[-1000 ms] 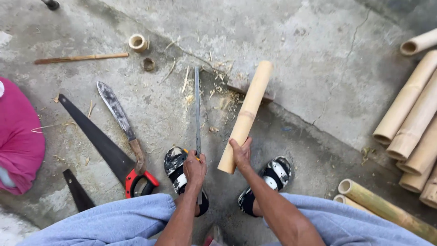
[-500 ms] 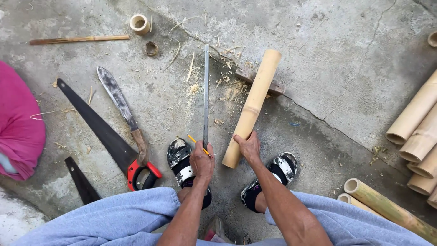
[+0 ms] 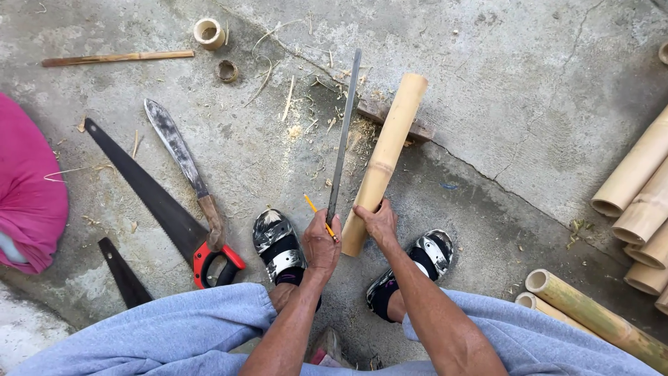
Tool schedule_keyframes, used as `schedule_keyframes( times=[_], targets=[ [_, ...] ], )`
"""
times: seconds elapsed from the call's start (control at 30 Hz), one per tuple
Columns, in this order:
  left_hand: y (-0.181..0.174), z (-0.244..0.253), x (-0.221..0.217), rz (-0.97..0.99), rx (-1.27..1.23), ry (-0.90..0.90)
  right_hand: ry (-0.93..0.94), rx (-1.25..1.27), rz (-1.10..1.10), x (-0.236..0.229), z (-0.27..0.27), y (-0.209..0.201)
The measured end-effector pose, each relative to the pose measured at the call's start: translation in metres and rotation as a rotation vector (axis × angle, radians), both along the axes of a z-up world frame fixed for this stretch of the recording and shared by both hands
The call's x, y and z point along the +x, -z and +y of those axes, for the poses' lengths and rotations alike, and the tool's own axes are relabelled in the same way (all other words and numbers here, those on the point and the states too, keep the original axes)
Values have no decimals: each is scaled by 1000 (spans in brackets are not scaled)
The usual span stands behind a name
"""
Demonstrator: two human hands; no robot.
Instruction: Measuring and marking bamboo poles for construction.
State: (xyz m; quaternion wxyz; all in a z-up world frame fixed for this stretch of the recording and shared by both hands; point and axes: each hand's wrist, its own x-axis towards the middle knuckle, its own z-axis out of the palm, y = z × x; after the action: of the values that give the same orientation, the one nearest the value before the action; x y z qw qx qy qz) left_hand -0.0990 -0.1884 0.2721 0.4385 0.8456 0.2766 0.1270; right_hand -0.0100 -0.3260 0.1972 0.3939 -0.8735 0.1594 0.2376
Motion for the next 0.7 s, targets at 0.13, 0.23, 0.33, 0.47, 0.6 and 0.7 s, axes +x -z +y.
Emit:
schedule_keyframes(
  times=[0.13,0.23,0.33,0.47,0.6,0.7],
  targets=[
    [-5,-6,0,-29,16,18,37,53,118,3,-2,0],
    [6,-12,0,-33,42,60,-16,26,55,6,-10,9],
    [14,-22,0,-100,73,82,3,148,0,12,-22,23],
    [15,-34,7,-62,65,96,5,140,-97,28,-27,12],
    [17,-42,16,-60,41,131,183,233,-136,45,-26,-9],
    [19,-46,22,-83,48,158,218,389,-143,51,-20,-20]
  ],
)
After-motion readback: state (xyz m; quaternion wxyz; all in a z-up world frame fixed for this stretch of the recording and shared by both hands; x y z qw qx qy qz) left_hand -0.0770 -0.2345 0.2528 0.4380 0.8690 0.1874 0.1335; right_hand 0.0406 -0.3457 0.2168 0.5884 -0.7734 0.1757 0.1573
